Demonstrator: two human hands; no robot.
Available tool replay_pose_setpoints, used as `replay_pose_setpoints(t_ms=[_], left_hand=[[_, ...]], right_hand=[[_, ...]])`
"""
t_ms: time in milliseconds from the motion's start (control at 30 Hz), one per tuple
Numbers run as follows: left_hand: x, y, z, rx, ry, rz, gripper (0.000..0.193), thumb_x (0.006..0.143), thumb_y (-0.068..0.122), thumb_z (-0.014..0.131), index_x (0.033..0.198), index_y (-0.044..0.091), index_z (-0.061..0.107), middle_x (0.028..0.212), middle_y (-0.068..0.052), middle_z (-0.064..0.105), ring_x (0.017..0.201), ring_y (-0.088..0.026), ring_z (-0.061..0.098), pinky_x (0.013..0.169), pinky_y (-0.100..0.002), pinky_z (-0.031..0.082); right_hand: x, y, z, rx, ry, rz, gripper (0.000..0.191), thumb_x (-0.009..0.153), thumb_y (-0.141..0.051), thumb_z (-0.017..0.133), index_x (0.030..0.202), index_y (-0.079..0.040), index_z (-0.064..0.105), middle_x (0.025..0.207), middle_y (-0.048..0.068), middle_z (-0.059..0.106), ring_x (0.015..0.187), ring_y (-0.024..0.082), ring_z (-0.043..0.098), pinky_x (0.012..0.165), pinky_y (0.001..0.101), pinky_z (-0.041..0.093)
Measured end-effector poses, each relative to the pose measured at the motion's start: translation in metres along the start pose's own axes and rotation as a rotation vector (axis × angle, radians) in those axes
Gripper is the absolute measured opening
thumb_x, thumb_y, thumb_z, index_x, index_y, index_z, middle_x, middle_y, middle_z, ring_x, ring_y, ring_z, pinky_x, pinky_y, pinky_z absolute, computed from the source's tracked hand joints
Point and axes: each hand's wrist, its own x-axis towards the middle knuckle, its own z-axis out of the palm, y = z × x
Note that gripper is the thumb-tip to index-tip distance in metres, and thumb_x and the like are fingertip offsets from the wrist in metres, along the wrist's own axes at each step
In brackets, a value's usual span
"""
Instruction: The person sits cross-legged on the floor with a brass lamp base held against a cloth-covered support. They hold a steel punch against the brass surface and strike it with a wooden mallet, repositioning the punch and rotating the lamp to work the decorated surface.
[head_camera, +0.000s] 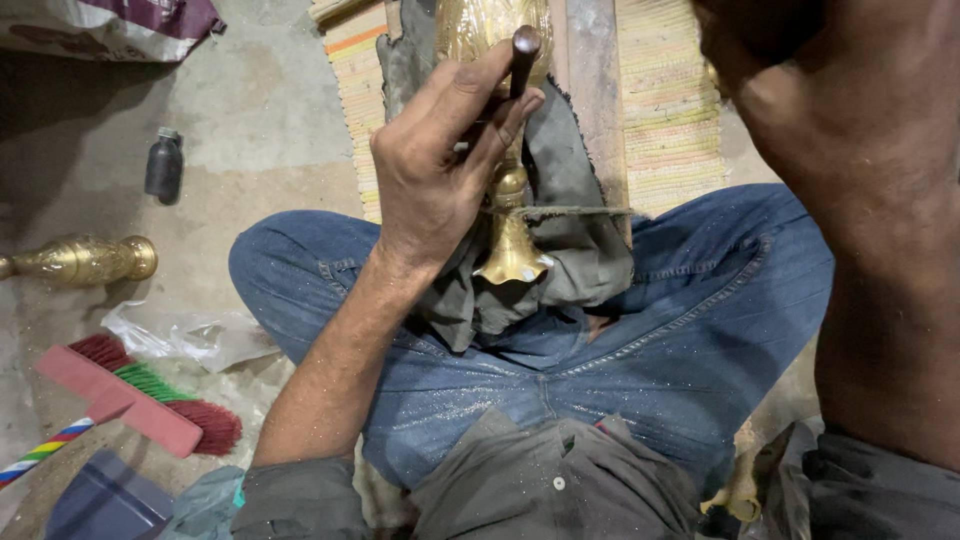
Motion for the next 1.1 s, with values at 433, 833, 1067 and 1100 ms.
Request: replay_pose_setpoints(t_ms=[433, 833, 1067, 1100], left_hand=[[0.004, 0.006, -0.002, 0.002, 0.001, -0.068, 0.035, 0.103, 0.012, 0.081, 0.133, 0.009, 0.064, 0.111, -0.003, 0.075, 0.092, -0.011, 0.078, 0.080, -0.023, 0.068], [0.003, 0.005, -0.003, 0.015, 0.010, -0.085, 0.039, 0.101, 0.010, 0.080, 0.136, 0.009, 0.064, 0.111, -0.005, 0.075, 0.090, -0.012, 0.077, 0.079, -0.023, 0.067], [0.001, 0.006, -0.003, -0.017, 0.029, -0.072, 0.037, 0.105, 0.014, 0.081, 0.138, 0.009, 0.064, 0.112, -0.004, 0.075, 0.090, -0.009, 0.077, 0.076, -0.023, 0.066], [0.001, 0.006, -0.004, -0.017, 0.025, -0.102, 0.037, 0.104, 0.014, 0.082, 0.137, 0.009, 0.065, 0.109, -0.003, 0.075, 0.086, -0.009, 0.077, 0.073, -0.023, 0.064]], right_hand=[[0.015, -0.028, -0.013, -0.420, -0.070, 0.032, 0.016, 0.102, -0.011, 0.084, 0.107, -0.001, 0.074, 0.077, 0.013, 0.067, 0.060, 0.022, 0.064, 0.053, 0.0327, 0.051], [0.007, -0.015, -0.005, -0.304, -0.134, 0.108, 0.011, 0.106, -0.010, 0.072, 0.110, 0.000, 0.070, 0.076, 0.012, 0.068, 0.057, 0.019, 0.063, 0.051, 0.0313, 0.050], [0.009, -0.016, -0.007, -0.353, -0.055, -0.032, 0.004, 0.105, -0.007, 0.073, 0.103, -0.004, 0.071, 0.080, 0.007, 0.068, 0.066, 0.016, 0.065, 0.058, 0.0280, 0.050], [0.010, -0.018, -0.007, -0.324, -0.049, -0.038, 0.004, 0.104, -0.006, 0.072, 0.103, -0.003, 0.071, 0.081, 0.007, 0.068, 0.067, 0.016, 0.065, 0.059, 0.0282, 0.050]])
